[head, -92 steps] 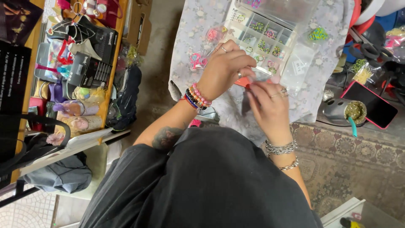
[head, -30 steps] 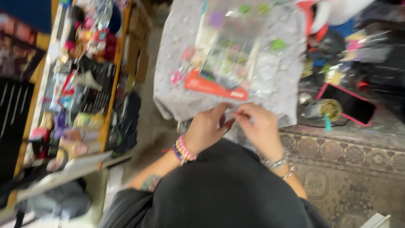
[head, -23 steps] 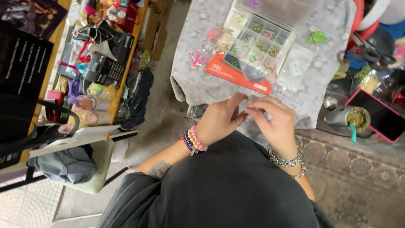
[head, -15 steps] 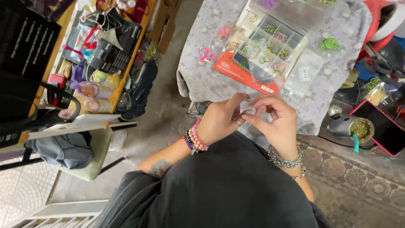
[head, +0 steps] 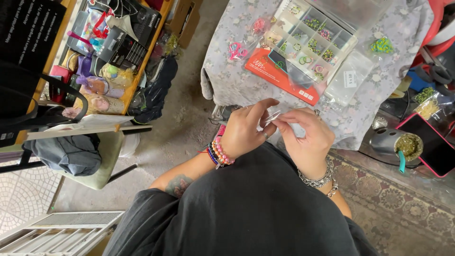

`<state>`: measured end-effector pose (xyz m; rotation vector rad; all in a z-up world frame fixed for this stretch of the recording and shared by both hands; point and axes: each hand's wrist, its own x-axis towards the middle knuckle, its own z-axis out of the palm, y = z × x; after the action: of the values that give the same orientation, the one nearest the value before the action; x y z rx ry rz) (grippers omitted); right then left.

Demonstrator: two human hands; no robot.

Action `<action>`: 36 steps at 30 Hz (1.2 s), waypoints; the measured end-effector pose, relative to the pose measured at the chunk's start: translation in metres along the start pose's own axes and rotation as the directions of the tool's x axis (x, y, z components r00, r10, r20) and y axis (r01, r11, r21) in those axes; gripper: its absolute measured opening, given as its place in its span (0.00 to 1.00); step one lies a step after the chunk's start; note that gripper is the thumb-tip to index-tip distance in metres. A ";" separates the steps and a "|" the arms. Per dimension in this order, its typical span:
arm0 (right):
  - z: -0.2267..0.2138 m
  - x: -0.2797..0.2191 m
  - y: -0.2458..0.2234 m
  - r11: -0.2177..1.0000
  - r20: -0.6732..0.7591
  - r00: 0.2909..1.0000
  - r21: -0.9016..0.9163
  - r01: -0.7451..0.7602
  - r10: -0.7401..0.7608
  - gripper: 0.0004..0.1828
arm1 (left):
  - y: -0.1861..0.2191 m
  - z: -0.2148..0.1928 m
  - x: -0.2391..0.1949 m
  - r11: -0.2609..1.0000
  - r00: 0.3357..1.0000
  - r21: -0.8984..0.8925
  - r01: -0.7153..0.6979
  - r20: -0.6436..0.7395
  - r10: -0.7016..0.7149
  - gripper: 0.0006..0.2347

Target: The person organizes small craft items, including colorful rubber bands and beads, into a clear plastic compartmentalized box. They pick up items from a table covered with a floral cloth and place them into specific sections of the organizer. The person also briefly handles a metal cup with a straw.

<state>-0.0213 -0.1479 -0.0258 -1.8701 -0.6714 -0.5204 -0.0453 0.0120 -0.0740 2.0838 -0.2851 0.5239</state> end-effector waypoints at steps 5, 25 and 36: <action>0.001 0.011 -0.008 0.993 0.016 0.994 -0.039 0.110 -0.110 0.05 | -0.005 -0.001 0.001 1.000 1.000 0.029 0.000 -0.031 0.001 0.19; 0.007 0.011 -0.011 0.993 0.152 0.986 0.081 -0.088 0.074 0.05 | -0.011 -0.009 0.010 0.997 0.996 0.035 0.068 0.061 -0.070 0.25; 0.003 0.013 -0.009 0.970 0.173 0.955 -0.049 -0.237 0.242 0.09 | -0.015 -0.015 0.028 0.956 0.983 0.257 -0.141 0.148 0.105 0.23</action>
<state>-0.0173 -0.1390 -0.0124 -2.0068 -0.5441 -0.2074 -0.0182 0.0329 -0.0650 2.3792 -0.4461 0.5211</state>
